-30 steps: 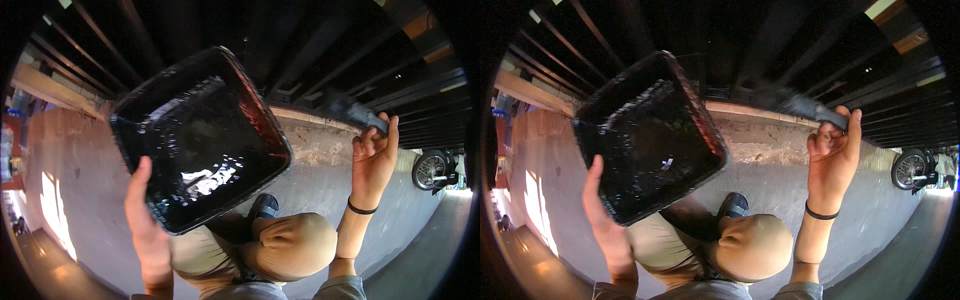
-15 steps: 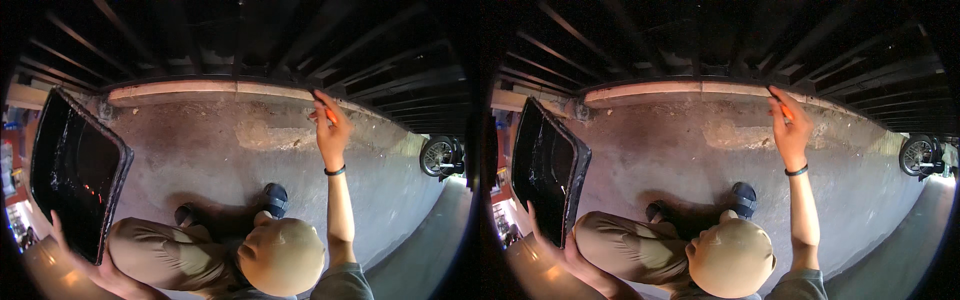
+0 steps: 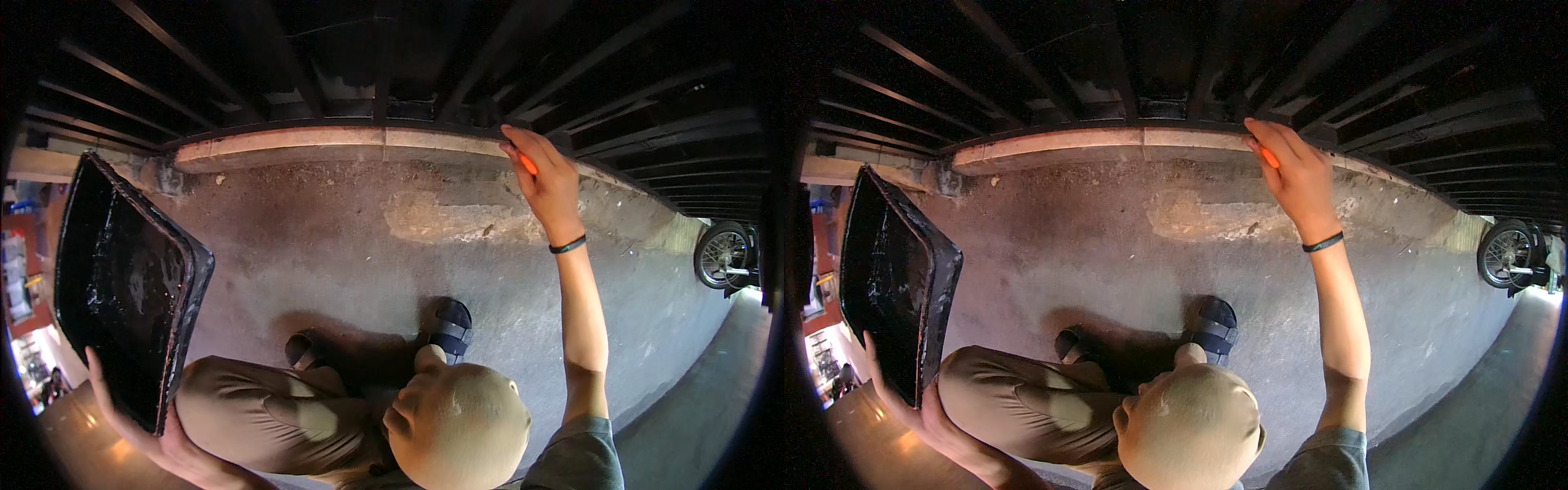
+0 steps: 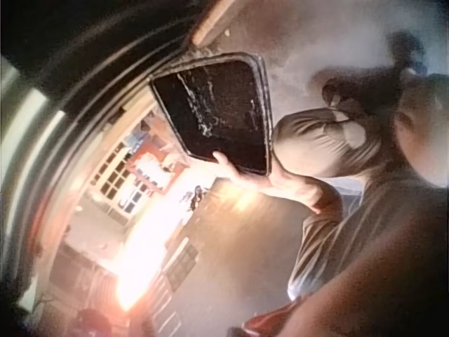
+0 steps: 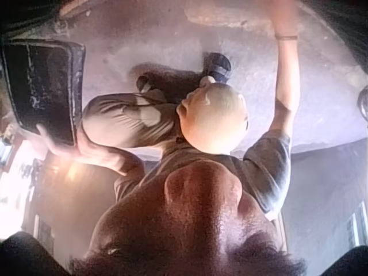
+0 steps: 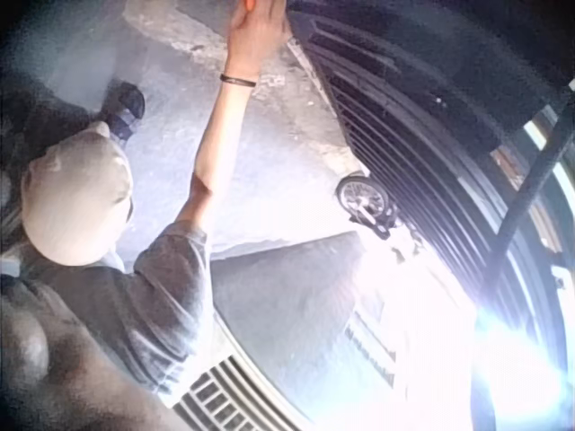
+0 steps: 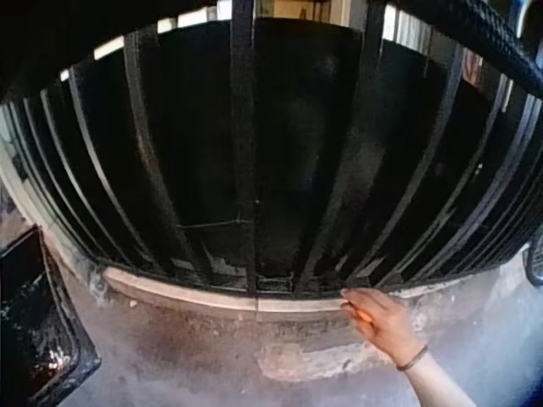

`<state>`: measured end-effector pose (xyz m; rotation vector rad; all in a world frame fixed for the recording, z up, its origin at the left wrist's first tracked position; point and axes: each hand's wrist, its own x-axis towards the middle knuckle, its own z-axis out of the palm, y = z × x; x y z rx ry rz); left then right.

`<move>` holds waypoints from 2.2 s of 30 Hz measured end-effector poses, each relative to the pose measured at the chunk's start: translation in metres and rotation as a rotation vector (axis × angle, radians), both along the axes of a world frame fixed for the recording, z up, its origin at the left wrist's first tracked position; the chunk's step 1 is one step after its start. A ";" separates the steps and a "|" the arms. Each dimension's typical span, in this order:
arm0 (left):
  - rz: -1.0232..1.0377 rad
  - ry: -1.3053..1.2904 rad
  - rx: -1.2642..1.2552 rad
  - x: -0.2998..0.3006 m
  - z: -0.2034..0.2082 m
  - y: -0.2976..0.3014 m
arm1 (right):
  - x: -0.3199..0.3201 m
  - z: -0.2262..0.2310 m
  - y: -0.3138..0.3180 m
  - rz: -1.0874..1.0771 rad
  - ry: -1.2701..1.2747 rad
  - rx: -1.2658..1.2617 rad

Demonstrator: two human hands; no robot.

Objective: The person paints a metal gate with black paint using a brush, dipping the brush into a plastic tray and applying paint to the vertical bars and the bottom frame.

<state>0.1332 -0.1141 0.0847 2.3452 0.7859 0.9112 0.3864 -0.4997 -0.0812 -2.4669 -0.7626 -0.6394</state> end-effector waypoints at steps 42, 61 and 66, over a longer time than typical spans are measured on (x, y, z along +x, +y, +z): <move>-0.029 0.028 0.179 -0.022 -0.011 0.053 | 0.001 -0.020 0.032 -0.114 0.016 0.599; -0.019 -0.056 0.012 -0.023 -0.013 0.053 | -0.016 -0.037 0.035 -0.095 -0.072 0.702; 0.017 -0.209 -0.205 -0.007 -0.004 0.031 | -0.015 -0.060 0.028 -0.103 0.106 0.668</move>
